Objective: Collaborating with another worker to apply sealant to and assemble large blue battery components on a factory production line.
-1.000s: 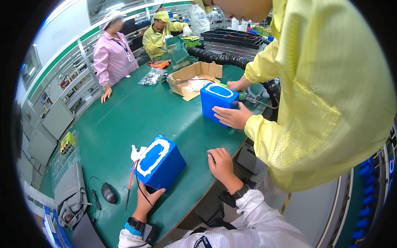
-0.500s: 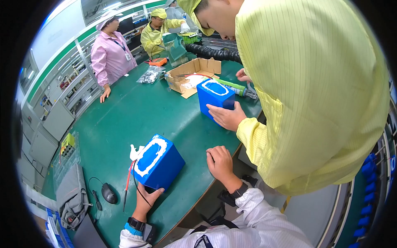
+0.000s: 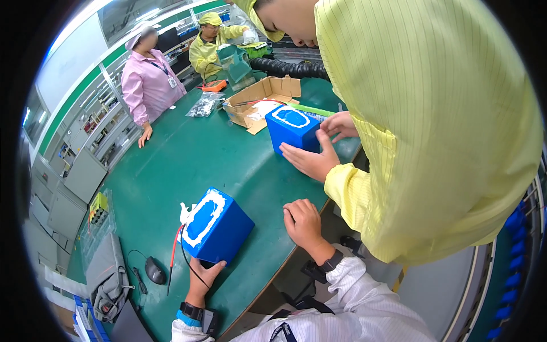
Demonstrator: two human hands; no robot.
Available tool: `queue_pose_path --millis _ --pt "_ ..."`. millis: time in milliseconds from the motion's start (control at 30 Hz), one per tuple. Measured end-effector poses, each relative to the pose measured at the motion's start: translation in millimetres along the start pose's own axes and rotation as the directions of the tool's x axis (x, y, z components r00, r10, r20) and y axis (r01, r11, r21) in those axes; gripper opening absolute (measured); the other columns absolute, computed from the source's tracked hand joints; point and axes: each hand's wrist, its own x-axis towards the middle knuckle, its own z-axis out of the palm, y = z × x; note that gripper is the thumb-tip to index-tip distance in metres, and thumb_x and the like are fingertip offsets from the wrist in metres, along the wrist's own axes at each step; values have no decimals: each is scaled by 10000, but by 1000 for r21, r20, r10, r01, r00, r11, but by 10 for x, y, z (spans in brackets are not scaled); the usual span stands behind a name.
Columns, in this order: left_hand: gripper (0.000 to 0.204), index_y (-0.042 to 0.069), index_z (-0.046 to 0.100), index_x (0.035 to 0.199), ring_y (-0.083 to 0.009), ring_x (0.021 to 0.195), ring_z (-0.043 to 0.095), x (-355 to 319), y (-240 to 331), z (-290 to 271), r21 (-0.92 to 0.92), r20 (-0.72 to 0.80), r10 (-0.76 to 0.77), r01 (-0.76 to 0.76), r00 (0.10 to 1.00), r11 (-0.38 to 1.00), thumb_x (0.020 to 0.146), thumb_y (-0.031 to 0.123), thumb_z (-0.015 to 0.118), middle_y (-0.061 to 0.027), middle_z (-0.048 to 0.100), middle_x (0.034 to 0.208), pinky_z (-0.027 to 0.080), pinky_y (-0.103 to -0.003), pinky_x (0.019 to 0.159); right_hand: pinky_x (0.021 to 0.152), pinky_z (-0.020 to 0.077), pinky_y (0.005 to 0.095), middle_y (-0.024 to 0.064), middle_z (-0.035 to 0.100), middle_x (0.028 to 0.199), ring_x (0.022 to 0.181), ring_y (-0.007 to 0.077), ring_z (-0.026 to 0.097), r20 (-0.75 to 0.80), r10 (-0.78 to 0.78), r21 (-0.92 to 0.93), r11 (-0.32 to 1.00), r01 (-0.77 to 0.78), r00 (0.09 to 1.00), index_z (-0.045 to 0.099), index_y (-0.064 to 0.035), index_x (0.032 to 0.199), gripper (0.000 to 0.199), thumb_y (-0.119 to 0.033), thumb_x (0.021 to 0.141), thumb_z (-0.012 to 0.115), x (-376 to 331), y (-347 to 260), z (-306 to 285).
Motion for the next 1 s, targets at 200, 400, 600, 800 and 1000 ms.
queue_pose_path --millis 200,400,600,800,1000 --pt "893 -47 435 1395 -274 1201 577 2 57 18 -29 -7 -18 17 1000 999 688 220 911 -189 602 1312 426 -384 1061 759 462 409 88 612 848 848 302 583 15 4 9 1000 -5 1000 652 -48 905 44 -60 863 647 16 -1 -24" --pt "864 -44 456 1384 -262 1176 590 -3 115 20 -58 -20 -23 22 1000 998 694 215 906 -178 617 1293 430 -379 1056 747 483 416 132 627 859 832 329 603 35 41 150 988 -46 999 649 -1 931 57 -17 876 642 -4 0 -5" --pt "838 -42 487 1370 -262 1163 599 -10 64 -3 -39 -12 -39 38 999 999 697 225 909 -178 629 1282 436 -381 1052 736 491 387 136 608 860 805 323 606 37 35 151 988 -40 999 635 16 951 59 3 895 625 -57 48 42" --pt "804 -43 510 1352 -266 1161 603 -14 136 -2 -16 -10 -46 46 999 999 705 223 906 -181 638 1270 445 -385 1044 724 490 377 134 599 855 792 314 602 13 32 145 989 -33 999 638 19 965 73 5 895 626 -48 19 11" --pt "792 -43 510 1352 -268 1161 601 -17 188 19 -37 -26 -54 53 998 998 710 206 901 -180 636 1272 446 -388 1045 726 492 395 137 604 851 794 319 603 -2 48 175 983 -47 999 640 14 952 66 -5 890 628 -59 48 43"
